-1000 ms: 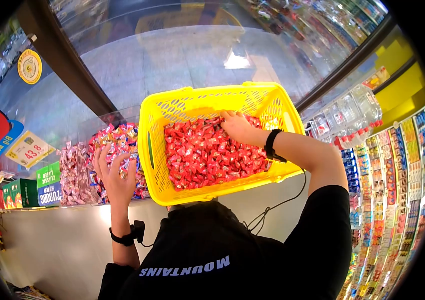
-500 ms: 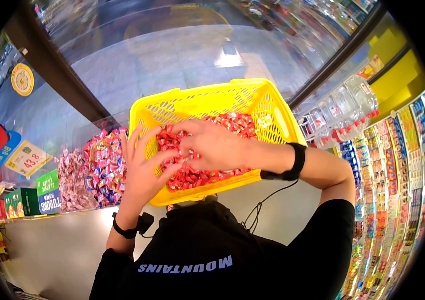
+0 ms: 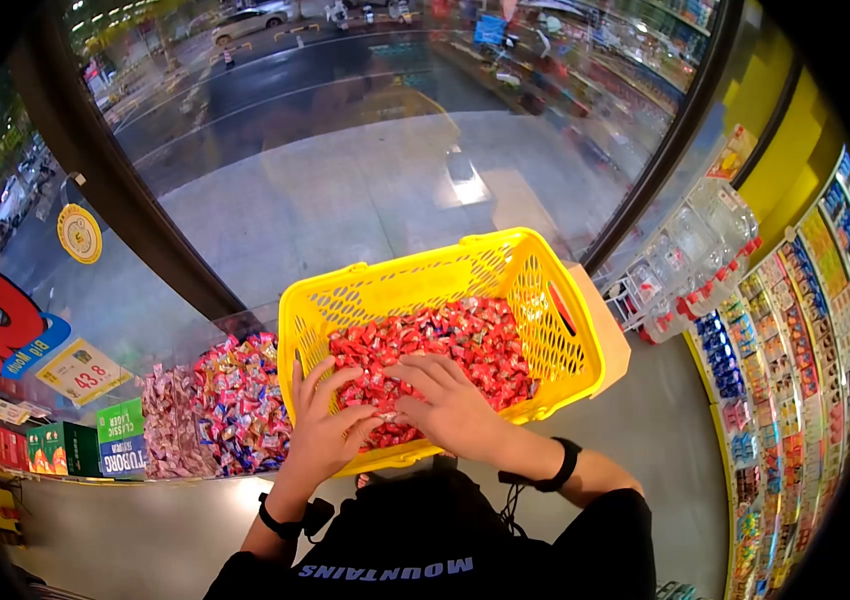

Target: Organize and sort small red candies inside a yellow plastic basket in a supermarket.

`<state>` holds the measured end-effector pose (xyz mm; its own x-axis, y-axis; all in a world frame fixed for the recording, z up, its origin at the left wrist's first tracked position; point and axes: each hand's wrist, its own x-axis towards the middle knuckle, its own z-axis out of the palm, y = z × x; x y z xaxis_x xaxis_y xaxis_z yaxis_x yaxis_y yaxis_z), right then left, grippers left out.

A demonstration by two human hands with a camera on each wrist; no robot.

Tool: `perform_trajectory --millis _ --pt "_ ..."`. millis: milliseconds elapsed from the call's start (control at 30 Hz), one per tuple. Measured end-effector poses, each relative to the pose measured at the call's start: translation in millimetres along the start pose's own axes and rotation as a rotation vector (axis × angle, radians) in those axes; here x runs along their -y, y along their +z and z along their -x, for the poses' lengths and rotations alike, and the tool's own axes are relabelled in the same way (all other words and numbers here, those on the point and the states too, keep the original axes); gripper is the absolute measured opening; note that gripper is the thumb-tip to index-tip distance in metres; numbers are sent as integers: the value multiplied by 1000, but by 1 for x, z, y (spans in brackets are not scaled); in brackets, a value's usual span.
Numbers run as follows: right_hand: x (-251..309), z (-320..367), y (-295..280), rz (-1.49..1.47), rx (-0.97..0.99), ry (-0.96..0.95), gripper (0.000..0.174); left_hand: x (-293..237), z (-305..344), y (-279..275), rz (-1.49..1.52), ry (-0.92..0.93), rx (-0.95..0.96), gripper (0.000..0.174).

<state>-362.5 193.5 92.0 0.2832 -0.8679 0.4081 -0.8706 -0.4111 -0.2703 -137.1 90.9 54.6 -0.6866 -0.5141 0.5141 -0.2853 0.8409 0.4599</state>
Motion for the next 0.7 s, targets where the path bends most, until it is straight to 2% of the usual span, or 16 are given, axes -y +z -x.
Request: perform_trajectory --millis 167,267,367,700 --pt "-1 9 23 -6 -48 86 19 -1 0 1 6 -79 100 23" --pt "-6 11 31 -143 -82 94 18 2 -1 4 -8 -51 149 23" --pt "-4 10 25 -137 -104 85 18 3 -2 1 59 -79 110 22" --pt "-6 12 29 -187 -85 82 19 7 4 4 -22 -61 62 17"
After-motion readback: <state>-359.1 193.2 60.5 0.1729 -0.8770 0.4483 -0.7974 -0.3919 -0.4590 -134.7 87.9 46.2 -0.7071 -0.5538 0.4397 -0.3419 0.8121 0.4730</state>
